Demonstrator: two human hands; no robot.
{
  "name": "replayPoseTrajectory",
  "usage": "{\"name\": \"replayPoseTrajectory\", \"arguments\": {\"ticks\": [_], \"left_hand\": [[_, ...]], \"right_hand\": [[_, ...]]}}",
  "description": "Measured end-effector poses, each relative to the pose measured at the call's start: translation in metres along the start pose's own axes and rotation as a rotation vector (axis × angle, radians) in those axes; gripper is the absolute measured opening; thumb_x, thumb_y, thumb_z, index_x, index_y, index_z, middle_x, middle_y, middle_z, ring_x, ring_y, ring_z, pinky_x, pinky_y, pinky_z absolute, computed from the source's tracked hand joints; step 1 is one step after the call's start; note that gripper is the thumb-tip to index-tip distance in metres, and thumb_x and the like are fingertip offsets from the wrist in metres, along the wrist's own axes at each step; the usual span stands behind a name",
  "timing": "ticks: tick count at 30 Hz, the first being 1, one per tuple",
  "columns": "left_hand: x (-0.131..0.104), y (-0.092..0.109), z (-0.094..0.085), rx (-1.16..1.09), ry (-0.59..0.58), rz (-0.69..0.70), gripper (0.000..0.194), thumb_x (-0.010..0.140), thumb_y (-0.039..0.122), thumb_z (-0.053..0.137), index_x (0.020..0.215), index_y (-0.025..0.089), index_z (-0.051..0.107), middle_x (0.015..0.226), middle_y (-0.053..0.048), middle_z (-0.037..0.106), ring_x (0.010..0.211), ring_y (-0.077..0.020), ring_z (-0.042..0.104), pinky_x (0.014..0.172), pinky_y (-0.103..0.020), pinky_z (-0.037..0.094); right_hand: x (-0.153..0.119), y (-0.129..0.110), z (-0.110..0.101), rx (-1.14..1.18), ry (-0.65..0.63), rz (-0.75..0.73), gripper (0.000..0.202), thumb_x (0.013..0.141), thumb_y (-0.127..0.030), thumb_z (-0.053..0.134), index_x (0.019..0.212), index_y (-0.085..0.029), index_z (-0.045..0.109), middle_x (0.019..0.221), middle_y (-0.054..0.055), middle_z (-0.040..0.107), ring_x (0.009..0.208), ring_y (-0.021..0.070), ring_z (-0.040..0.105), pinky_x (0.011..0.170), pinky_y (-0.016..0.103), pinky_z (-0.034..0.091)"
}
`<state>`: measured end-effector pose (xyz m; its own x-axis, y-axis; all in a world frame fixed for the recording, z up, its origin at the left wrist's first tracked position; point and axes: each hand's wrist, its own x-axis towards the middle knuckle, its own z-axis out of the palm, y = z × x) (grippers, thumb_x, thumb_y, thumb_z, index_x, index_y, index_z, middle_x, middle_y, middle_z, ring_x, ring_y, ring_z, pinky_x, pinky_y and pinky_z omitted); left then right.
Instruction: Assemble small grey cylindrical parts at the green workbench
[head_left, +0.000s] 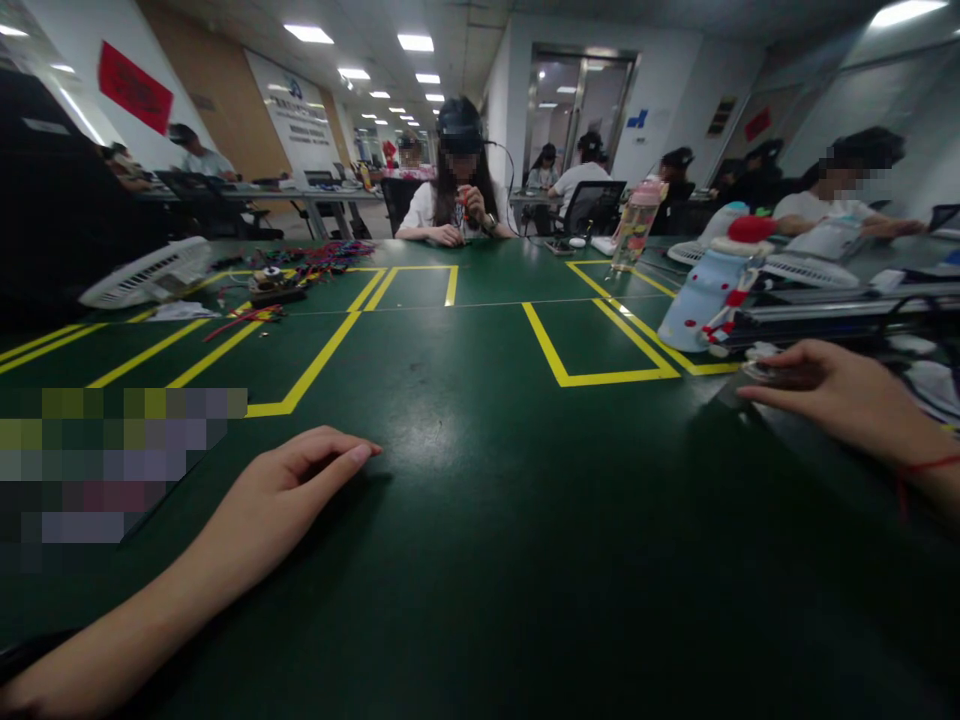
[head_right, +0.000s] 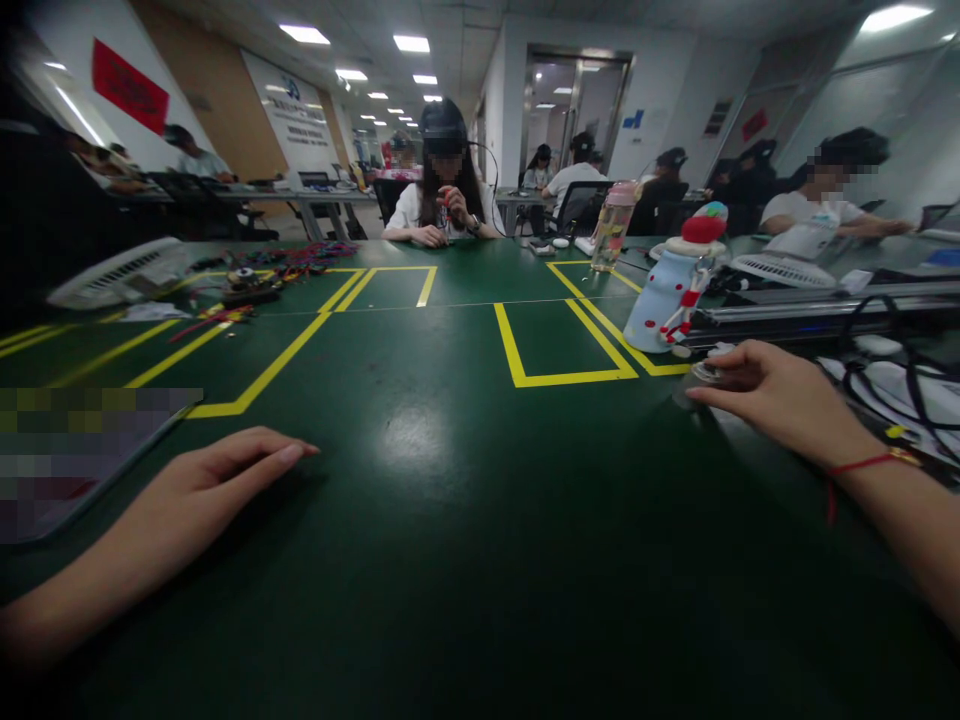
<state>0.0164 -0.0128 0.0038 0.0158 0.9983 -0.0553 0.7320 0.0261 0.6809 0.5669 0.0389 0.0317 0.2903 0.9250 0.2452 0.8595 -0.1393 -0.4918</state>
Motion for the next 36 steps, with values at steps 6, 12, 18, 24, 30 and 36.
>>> {"name": "replayPoseTrajectory", "arguments": {"ticks": [6,12,18,24,30,36], "left_hand": [[-0.001,0.003,0.001,0.023,0.012,0.024,0.042,0.089,0.061,0.053,0.103,0.026,0.071,0.110,-0.002,0.072,0.107,-0.0267,0.064,0.092,-0.036,0.043],[0.000,0.000,-0.001,0.043,0.038,0.052,0.039,0.090,0.059,0.053,0.099,0.026,0.073,0.107,-0.002,0.074,0.102,-0.0258,0.066,0.089,-0.036,0.046],[-0.001,0.015,0.015,0.056,0.065,0.221,0.035,0.092,0.054,0.055,0.109,0.028,0.071,0.108,-0.004,0.068,0.095,-0.0231,0.064,0.079,-0.034,0.049],[-0.008,0.084,0.045,-0.074,-0.047,0.478,0.022,0.091,0.038,0.062,0.109,0.033,0.073,0.100,-0.001,0.063,0.091,-0.0185,0.060,0.078,-0.031,0.048],[-0.002,0.099,0.044,-0.169,-0.055,0.383,0.016,0.087,0.039,0.066,0.089,0.031,0.079,0.083,0.001,0.059,0.074,-0.0156,0.056,0.063,-0.028,0.042],[0.002,0.077,0.051,-0.152,-0.136,0.304,0.011,0.078,0.041,0.076,0.082,0.032,0.081,0.080,0.001,0.058,0.076,-0.0182,0.058,0.067,-0.030,0.044]], "right_hand": [[-0.067,-0.096,0.062,0.549,-0.185,-0.436,0.044,0.072,-0.038,0.080,0.109,-0.019,0.064,0.110,0.009,0.069,0.094,0.0170,0.069,0.086,0.032,0.059],[-0.121,-0.179,0.105,0.744,-0.573,-0.750,0.027,0.083,-0.024,0.070,0.107,-0.021,0.058,0.118,0.005,0.066,0.108,0.0141,0.065,0.095,0.032,0.056],[-0.122,-0.177,0.113,0.708,-0.632,-0.685,0.056,0.079,-0.028,0.075,0.127,-0.026,0.046,0.123,0.003,0.063,0.110,0.0123,0.063,0.097,0.030,0.054],[-0.124,-0.178,0.116,0.727,-0.642,-0.579,0.061,0.076,-0.028,0.077,0.124,-0.024,0.039,0.113,0.003,0.068,0.105,0.0121,0.066,0.092,0.029,0.053],[-0.121,-0.178,0.113,0.684,-0.637,-0.583,0.058,0.076,-0.027,0.074,0.125,-0.022,0.045,0.114,0.004,0.068,0.102,0.0131,0.066,0.089,0.030,0.053],[-0.116,-0.170,0.100,0.576,-0.632,-0.593,0.039,0.078,-0.024,0.068,0.116,-0.022,0.059,0.108,0.003,0.067,0.093,0.0131,0.064,0.080,0.027,0.053]]}}
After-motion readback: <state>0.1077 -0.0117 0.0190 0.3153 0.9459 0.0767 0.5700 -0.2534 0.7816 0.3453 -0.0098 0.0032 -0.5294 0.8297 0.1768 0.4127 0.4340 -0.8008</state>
